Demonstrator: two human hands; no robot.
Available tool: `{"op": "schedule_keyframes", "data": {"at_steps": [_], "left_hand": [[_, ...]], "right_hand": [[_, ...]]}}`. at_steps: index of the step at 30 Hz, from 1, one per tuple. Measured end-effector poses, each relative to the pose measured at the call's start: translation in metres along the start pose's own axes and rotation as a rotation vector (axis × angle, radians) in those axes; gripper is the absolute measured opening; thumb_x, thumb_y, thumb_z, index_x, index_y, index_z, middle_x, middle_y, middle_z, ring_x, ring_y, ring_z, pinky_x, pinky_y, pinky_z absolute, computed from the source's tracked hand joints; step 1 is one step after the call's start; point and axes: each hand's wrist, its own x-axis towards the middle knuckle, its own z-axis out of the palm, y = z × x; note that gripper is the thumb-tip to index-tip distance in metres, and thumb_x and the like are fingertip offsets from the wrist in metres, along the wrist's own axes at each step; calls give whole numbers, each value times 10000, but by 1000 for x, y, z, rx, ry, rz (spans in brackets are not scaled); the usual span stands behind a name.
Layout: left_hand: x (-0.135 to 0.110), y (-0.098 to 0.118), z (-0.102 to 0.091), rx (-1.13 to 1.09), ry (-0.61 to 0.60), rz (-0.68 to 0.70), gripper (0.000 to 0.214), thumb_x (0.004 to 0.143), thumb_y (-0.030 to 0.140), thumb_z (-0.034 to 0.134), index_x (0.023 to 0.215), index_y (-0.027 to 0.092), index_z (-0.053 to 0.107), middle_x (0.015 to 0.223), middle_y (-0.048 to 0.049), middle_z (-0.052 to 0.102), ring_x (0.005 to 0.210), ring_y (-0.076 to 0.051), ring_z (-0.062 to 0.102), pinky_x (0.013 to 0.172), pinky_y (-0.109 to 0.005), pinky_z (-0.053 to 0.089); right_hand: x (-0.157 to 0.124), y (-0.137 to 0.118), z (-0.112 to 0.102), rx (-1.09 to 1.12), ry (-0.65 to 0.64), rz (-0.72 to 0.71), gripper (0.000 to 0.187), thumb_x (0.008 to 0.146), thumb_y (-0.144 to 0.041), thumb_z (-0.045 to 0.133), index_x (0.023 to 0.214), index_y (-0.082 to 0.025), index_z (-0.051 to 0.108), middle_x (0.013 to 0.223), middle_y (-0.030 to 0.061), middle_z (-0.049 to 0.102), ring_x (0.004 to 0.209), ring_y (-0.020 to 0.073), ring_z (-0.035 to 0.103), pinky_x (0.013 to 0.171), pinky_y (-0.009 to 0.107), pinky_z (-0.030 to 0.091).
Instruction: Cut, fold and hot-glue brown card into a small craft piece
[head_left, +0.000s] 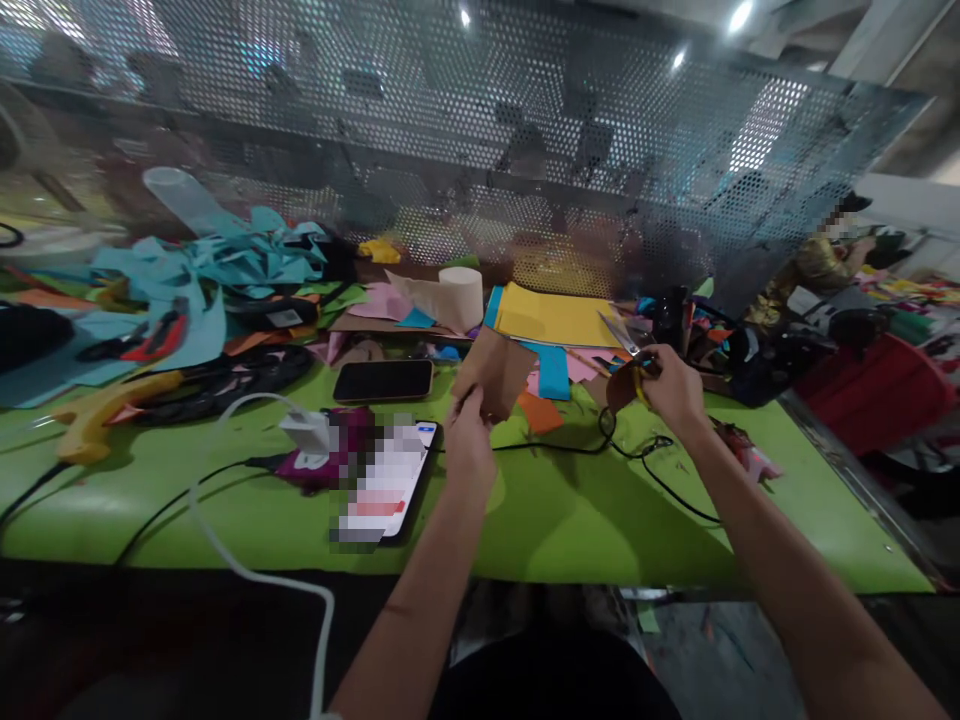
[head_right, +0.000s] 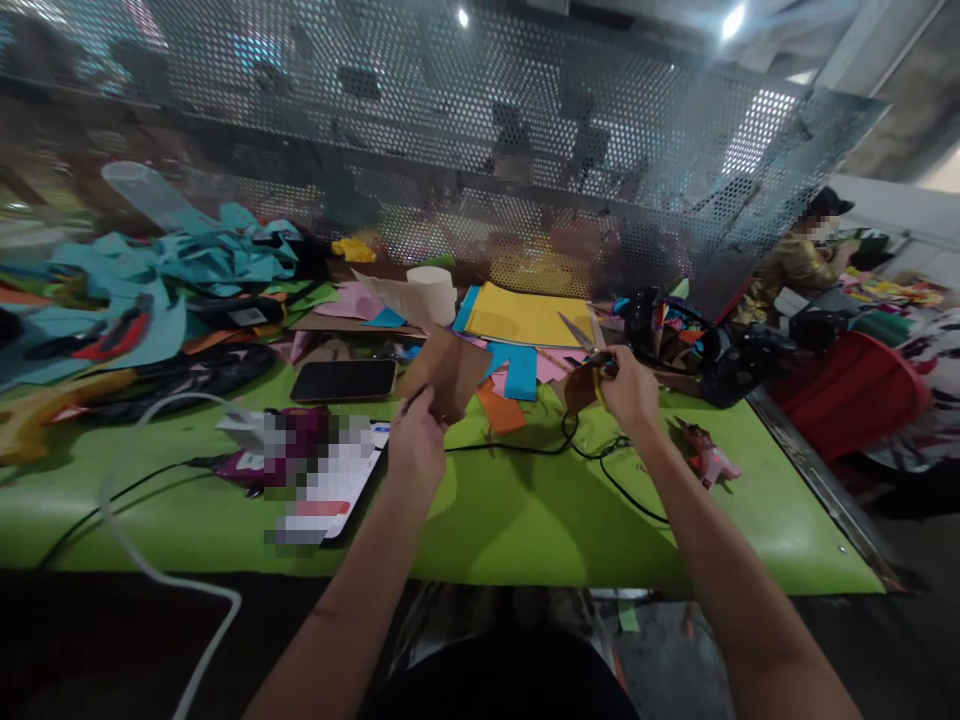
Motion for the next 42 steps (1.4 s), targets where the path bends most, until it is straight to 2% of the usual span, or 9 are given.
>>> {"op": "schedule_keyframes", "data": {"at_steps": [8,13,20,25,28,31,33,36,42], "left_hand": [[-8,0,3,13,-106,-87,235,711,214,737,942,189,701,1036,-68,743,894,-160,691,774,-268,523],[-10,-3,2,17,-114,-102,261,673,203,758,928,171,710,993,-66,752,859,-157,692,752,-261,528],[-8,-2,-1,-35,-128,-94,238,749,210,715,986,188,715,1068,-65,750,921,-154,690,763,-249,541],[-10,1,2,-51,-106,-177,197,749,166,707,945,181,700,990,-50,759,898,-149,694,786,-259,542],[-14,1,4,-28,-142,-236,143,736,160,713,877,179,698,911,-34,758,824,-139,695,755,-253,545],[-17,-3,4,3,-214,-309,101,713,162,731,807,162,694,795,-23,742,684,-120,673,639,-225,530],[-18,-7,4,19,-250,-345,104,686,161,755,762,154,686,718,-14,722,607,-110,651,578,-213,512],[-22,-11,3,46,-318,-363,124,670,164,771,762,148,689,684,-13,711,573,-112,649,554,-213,508],[-29,-6,1,132,-516,-434,197,687,193,754,871,139,714,839,-75,756,730,-209,720,560,-282,557]], "right_hand": [[26,33,16,-108,-39,122,422,775,-362,638,1169,-213,662,944,129,754,834,288,688,660,323,447],[2,27,5,133,-35,-74,403,816,-398,597,1166,-204,643,973,92,750,903,264,693,740,336,492],[-85,-10,-21,200,-601,-427,285,784,-214,609,1048,-252,710,989,31,742,868,217,679,747,308,505],[-119,-21,-32,133,-730,-563,515,803,-115,566,1285,-288,619,1104,64,705,1004,237,655,862,351,504],[-111,-25,-40,133,-649,-577,497,855,-139,546,1315,-319,593,1147,62,680,1038,238,644,891,377,506],[-91,-34,-40,215,-404,-591,461,876,-195,576,1320,-319,590,1288,81,607,1194,261,576,995,427,469],[-77,-42,-32,295,-245,-616,500,853,-198,616,1334,-326,580,1437,90,492,1344,285,455,1092,483,389],[-63,-51,-13,422,-180,-617,469,797,-166,660,1238,-324,647,1559,68,355,1391,292,404,1112,508,362],[-65,-52,8,711,-183,-465,95,800,-209,656,812,-239,745,1306,93,632,1307,261,515,1065,438,415]]}}
